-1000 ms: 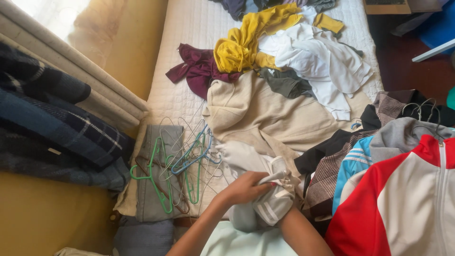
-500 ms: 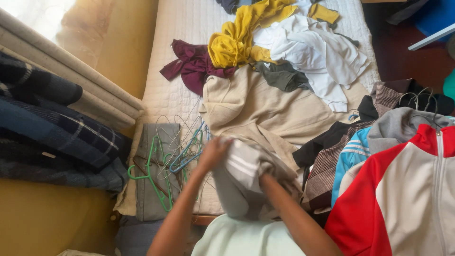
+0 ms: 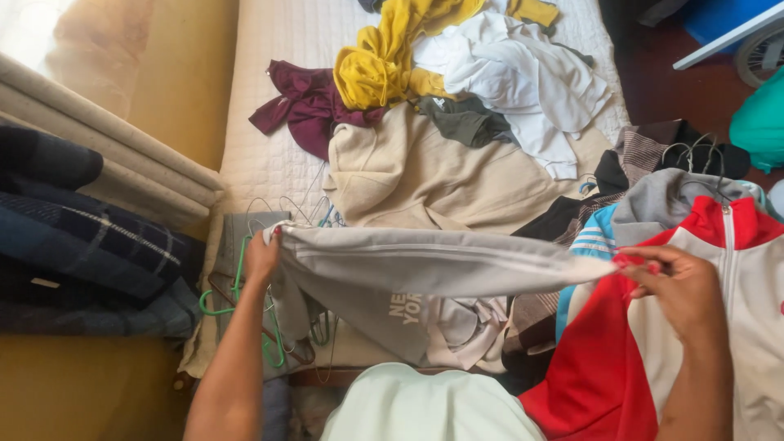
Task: The person smooths and folds jackets and hoodies on a bed, zips up a jacket, separates wire clothes hangers, and inserts a hanger into a jacket.
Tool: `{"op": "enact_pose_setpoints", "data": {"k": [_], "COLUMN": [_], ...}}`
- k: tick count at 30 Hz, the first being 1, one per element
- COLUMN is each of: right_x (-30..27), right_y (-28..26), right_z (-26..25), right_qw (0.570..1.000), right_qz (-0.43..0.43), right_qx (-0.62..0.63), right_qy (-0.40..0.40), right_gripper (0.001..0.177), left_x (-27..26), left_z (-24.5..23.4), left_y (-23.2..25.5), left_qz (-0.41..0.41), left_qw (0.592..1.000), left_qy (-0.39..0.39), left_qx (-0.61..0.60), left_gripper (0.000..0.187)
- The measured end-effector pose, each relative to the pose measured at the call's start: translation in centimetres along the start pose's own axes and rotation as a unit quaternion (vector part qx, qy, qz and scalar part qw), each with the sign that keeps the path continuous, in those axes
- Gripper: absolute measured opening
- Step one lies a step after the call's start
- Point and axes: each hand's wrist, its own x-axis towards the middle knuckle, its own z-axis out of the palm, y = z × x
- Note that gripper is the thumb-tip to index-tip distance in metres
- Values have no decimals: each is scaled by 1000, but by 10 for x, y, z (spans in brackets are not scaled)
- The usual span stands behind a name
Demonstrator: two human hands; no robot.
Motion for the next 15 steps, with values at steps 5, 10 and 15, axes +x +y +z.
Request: {"op": "enact_pose_setpoints", "data": {"k": [5,10,15], "right_x": [1,43,106], "right_y": [3,35,120], "right_z": [63,191,298], "right_qw": [963,972,875], "right_qz": [35,-79,-382], "right_qx": [-66,-26,-249], "right_qy": [-257,-219,-160], "right_gripper": [56,69,113], "left_x": [-27,-103,-142], "left_z": [-2,-16,-76], "left_y": [62,160,227], "left_qz": [148,209,314], "left_qw": [947,856,790], "left_qy": [-116,-383,-492], "left_qx": [-262,-277,-189], "left_gripper": [65,42,51]}}
